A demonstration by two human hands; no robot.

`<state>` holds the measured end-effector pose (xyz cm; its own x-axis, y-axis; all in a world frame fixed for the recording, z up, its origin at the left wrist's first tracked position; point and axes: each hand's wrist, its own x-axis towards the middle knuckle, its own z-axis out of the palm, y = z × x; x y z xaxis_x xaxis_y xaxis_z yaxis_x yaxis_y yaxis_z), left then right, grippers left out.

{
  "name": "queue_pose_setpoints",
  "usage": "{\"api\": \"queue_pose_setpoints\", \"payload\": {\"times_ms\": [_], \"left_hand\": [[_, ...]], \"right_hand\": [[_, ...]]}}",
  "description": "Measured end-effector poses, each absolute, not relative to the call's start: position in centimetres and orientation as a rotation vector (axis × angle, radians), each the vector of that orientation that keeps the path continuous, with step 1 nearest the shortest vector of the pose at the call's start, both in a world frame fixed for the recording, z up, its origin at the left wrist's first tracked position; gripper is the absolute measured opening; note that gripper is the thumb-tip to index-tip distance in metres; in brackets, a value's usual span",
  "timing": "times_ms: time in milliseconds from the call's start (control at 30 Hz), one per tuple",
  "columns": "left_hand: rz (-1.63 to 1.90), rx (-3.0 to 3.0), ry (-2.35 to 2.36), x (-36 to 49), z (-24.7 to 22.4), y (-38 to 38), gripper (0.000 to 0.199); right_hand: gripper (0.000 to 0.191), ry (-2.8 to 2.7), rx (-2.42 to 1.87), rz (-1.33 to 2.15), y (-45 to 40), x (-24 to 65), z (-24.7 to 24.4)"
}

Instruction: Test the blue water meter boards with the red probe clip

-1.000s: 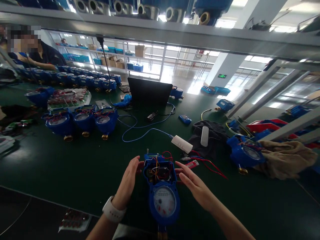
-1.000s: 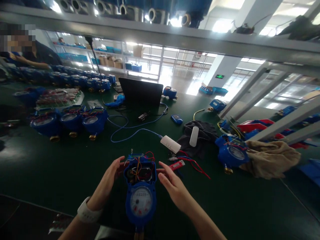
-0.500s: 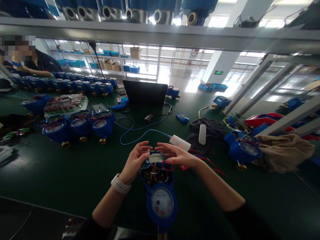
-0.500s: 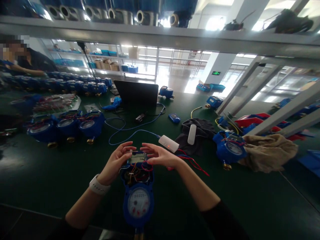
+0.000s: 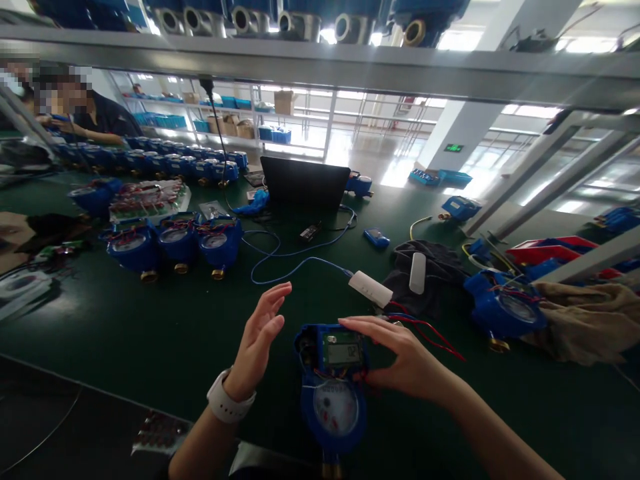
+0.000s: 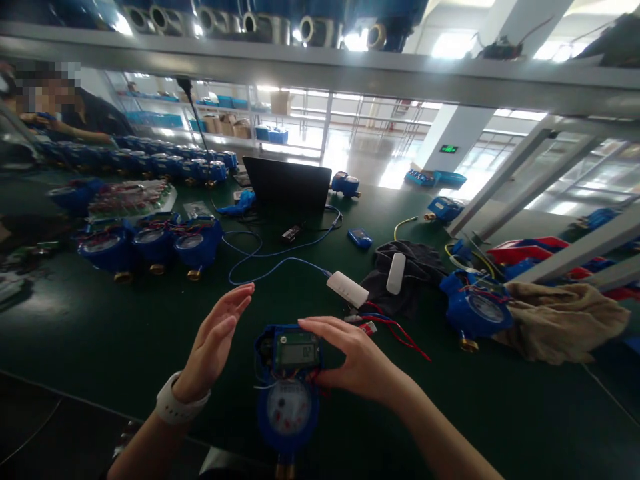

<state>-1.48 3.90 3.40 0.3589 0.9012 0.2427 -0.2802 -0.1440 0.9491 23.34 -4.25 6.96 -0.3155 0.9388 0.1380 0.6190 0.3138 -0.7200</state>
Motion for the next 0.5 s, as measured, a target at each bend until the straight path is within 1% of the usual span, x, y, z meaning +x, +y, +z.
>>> {"api": "queue_pose_setpoints", "payload": {"times_ms": [133, 300, 400, 500], "left_hand": [[1.042, 1.318, 0.756, -1.9, 2.0, 3.1, 0.034], [0.906, 1.342, 0.782, -1.1, 1.9, 1.8, 0.038], [0.852, 1.383, 0.764, -0.5, 1.9, 1.4, 0.046], [0.798, 1.415, 0.802, 0.0, 1.7, 1.2, 0.06]], "right_hand": [[0.067, -2.009, -1.463, 0.811, -4.6, 23.8, 5.8], [0.067, -2.023, -1.587, 0.882, -3.6, 23.1, 7.0], [0.067, -2.064, -1.595, 0.911, -2.7, 22.5, 7.7], [0.071, -1.984, -1.529, 1.06, -2.8, 22.6, 7.2]]}}
